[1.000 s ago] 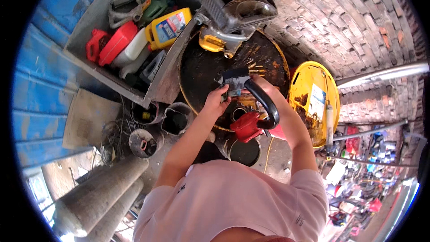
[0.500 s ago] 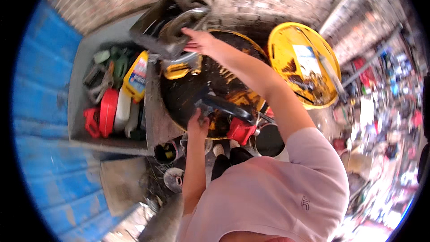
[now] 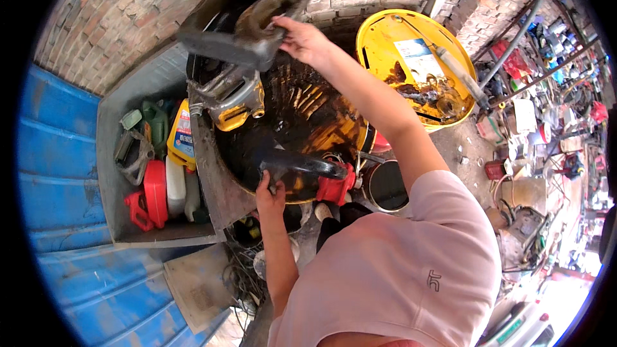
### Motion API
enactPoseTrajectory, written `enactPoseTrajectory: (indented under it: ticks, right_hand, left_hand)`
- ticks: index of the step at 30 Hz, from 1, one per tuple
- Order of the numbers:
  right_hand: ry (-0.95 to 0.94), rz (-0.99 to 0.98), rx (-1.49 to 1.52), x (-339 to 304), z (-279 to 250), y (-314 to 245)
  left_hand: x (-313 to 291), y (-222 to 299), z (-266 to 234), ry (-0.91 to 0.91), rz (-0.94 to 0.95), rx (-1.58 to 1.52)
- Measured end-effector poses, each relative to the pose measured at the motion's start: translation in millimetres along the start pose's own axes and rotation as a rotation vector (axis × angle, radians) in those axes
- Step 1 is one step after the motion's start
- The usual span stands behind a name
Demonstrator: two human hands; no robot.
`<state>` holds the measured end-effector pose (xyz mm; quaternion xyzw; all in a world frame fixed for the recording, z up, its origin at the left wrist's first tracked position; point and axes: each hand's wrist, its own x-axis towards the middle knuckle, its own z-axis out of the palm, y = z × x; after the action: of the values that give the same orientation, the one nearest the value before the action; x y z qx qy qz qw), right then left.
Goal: The person scrapes thick black residue from the top of a yellow and red machine using a red scraper and a metal putty knife. They walk around the cluttered workshop to retrieve a small packet, return to the machine, and continue scraping the surface. The person also lifts a metal cover from the machine and scrapes the inside of a yellow container.
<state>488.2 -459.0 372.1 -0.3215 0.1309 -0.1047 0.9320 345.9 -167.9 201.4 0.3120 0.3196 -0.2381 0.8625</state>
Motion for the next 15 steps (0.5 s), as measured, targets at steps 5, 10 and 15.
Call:
enactPoseTrajectory:
  ticks: [5, 10, 15]
  right_hand:
    - [0.183, -0.147, -0.048, -9.0, -89.6, -53.1]
    - [0.368, -0.241, -0.021, -3.6, -196.1, -82.1]
    - [0.593, -0.326, -0.006, 14.6, -272.9, -94.9]
  left_hand:
    - [5.6, -1.9, 1.8, 0.066, 0.001, 0.008]
    - [16.1, -1.8, -7.8, 0.051, 0.005, 0.012]
    - [23.9, -5.5, -15.9, -0.005, 0.060, 0.089]
